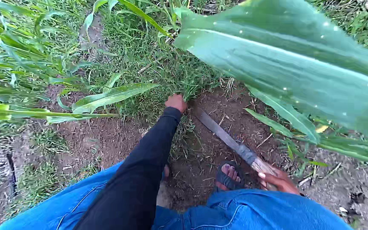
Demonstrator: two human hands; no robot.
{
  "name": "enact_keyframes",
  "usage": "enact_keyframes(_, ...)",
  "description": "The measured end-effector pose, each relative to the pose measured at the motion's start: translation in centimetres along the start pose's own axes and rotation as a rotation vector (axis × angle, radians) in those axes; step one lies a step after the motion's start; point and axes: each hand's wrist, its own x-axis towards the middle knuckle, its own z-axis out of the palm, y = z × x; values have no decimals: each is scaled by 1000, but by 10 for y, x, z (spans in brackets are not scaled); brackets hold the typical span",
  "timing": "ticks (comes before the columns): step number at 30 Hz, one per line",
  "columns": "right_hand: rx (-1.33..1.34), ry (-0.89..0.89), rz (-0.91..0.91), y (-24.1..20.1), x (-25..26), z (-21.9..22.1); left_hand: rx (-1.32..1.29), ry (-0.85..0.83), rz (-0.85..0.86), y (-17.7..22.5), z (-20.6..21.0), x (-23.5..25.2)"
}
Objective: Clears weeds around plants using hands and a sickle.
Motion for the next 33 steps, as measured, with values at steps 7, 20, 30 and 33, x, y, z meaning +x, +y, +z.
enact_keyframes(7,6,89,-153,79,-40,-100,128,102,-23,-18,36,74)
enact_keyframes(20,-883,-96,-543,-73,26,84,-112,324,-51,-83,86,26)
enact_keyframes(30,-1530,154,-1107,-201,-91,50,-711,137,62,-125,26,-31)
enact_keyframes(33,-1565,13,-978,-232,-66,84,-646,116,5,-87,-29,-65)
